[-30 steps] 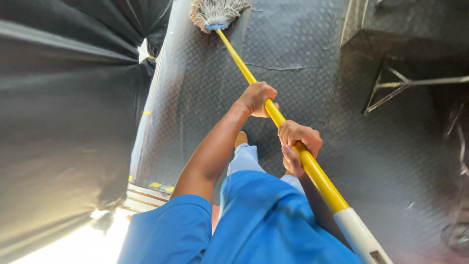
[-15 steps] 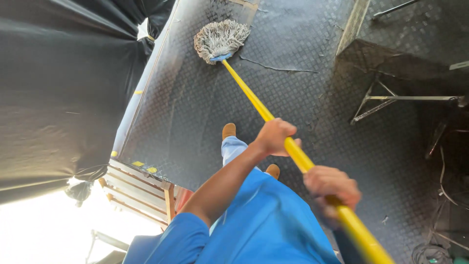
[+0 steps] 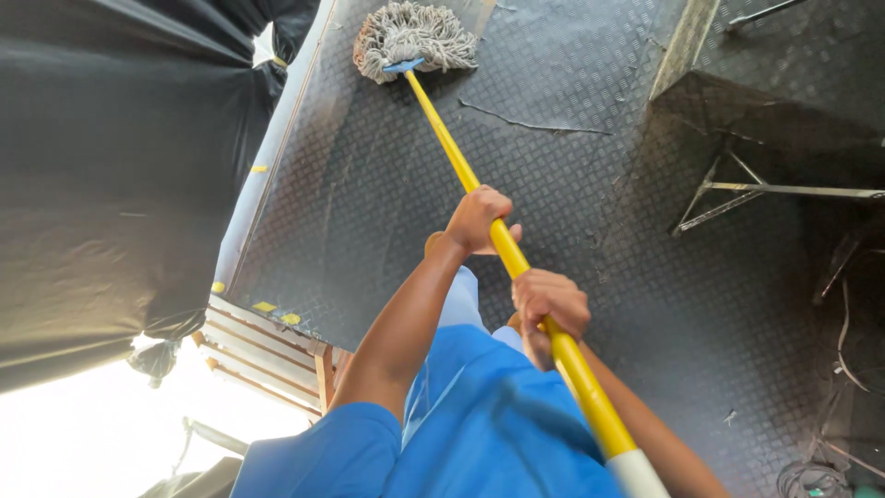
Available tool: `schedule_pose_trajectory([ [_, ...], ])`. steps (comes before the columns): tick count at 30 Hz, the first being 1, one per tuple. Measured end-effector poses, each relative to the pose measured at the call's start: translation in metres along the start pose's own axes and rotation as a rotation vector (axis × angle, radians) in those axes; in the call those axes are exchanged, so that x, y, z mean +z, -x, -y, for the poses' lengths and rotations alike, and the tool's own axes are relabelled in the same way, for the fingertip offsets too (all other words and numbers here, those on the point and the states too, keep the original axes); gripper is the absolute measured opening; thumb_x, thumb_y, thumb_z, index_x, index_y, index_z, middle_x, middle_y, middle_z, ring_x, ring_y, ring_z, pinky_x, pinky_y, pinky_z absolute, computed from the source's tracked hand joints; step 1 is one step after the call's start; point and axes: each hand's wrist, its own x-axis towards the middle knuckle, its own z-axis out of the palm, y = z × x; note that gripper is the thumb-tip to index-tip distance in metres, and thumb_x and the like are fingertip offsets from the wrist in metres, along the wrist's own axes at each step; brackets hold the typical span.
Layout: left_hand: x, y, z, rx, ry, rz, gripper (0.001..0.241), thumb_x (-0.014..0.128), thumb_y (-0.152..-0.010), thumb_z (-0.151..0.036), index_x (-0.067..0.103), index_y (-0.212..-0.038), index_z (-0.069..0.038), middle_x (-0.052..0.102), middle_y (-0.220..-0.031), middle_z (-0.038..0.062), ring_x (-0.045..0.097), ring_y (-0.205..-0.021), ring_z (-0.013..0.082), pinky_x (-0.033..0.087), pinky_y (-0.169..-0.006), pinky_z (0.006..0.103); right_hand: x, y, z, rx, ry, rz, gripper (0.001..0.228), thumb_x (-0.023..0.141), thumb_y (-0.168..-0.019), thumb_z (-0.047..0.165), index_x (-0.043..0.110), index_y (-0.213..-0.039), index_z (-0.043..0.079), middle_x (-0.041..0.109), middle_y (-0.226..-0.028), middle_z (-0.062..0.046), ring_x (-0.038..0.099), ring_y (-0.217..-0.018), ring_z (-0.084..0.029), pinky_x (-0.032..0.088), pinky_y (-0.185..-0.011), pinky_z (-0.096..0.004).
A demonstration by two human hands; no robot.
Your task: Mopping the black textured floor of a stage or platform in a restaurant or bar area.
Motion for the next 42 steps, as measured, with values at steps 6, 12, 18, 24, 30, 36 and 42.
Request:
schedule_pose_trajectory([
  [6, -0.048, -0.002, 0.056, -0.041, 0.023, -0.026, 0.044, 0.070, -0.074, -0.050, 0.042, -0.059, -0.020, 0.046, -0.053, 0.004, 0.055, -0.052, 0.0308, 0.050, -0.065, 0.0402, 0.054, -0.023, -0.049, 0.072, 0.016, -0.018, 0.032, 0.061, -0.084, 0.014, 0.046, -0.056, 0.011, 0.039, -0.042, -0.001, 0.040, -0.029, -0.017, 0.042, -0.036, -0.034],
  [12, -0.114, -0.027, 0.123, -0.009, 0.068, -0.027, 0.049, 0.070, -0.077, -0.052, 0.039, -0.057, -0.020, 0.045, -0.053, 0.002, 0.054, -0.050, 0.0274, 0.049, -0.066, 0.0362, 0.113, -0.057, -0.116, 0.090, 0.079, 0.037, 0.029, 0.058, -0.084, 0.013, 0.046, -0.057, 0.010, 0.039, -0.046, -0.002, 0.040, -0.033, -0.019, 0.045, -0.041, -0.035],
  [18, -0.168, -0.040, 0.201, 0.038, 0.082, 0.020, 0.045, 0.071, -0.077, -0.046, 0.039, -0.058, -0.020, 0.046, -0.054, 0.001, 0.053, -0.050, 0.0265, 0.048, -0.065, 0.0356, 0.164, -0.069, -0.191, 0.093, 0.128, 0.059, 0.026, 0.056, -0.078, 0.010, 0.043, -0.056, 0.010, 0.036, -0.046, -0.002, 0.037, -0.034, -0.019, 0.046, -0.043, -0.036],
  [24, -0.183, -0.029, 0.267, 0.105, 0.030, 0.105, 0.042, 0.073, -0.074, -0.042, 0.040, -0.061, -0.019, 0.047, -0.057, 0.002, 0.056, -0.054, 0.0266, 0.049, -0.069, 0.0355, 0.186, -0.033, -0.244, 0.103, 0.170, 0.077, 0.028, 0.057, -0.081, 0.012, 0.045, -0.055, 0.010, 0.040, -0.049, -0.004, 0.042, -0.038, -0.022, 0.050, -0.048, -0.039],
  [30, -0.178, -0.032, 0.250, 0.066, 0.029, 0.085, 0.039, 0.073, -0.071, -0.037, 0.041, -0.061, -0.018, 0.047, -0.058, 0.004, 0.056, -0.056, 0.0280, 0.049, -0.069, 0.0369, 0.181, -0.065, -0.214, 0.150, 0.230, 0.157, 0.032, 0.052, -0.090, 0.012, 0.042, -0.060, 0.006, 0.039, -0.055, -0.009, 0.045, -0.043, -0.030, 0.052, -0.055, -0.043],
  [36, -0.186, -0.036, 0.141, 0.025, 0.159, -0.135, 0.040, 0.070, -0.079, -0.036, 0.039, -0.061, -0.019, 0.044, -0.057, 0.004, 0.050, -0.054, 0.0307, 0.045, -0.063, 0.0371, 0.186, -0.089, -0.124, 0.183, 0.248, 0.183, 0.037, 0.055, -0.091, 0.014, 0.043, -0.056, 0.009, 0.041, -0.053, -0.006, 0.044, -0.042, -0.027, 0.050, -0.053, -0.042],
  [42, -0.226, -0.012, 0.037, 0.075, 0.221, -0.046, 0.036, 0.073, -0.064, -0.016, 0.037, -0.059, -0.013, 0.045, -0.053, 0.001, 0.040, -0.052, 0.0245, 0.043, -0.061, 0.0355, 0.223, -0.101, -0.012, 0.404, 0.263, 0.222, 0.016, 0.055, -0.069, 0.004, 0.041, -0.066, 0.011, 0.046, -0.060, -0.003, 0.044, -0.055, -0.022, 0.051, -0.066, -0.035],
])
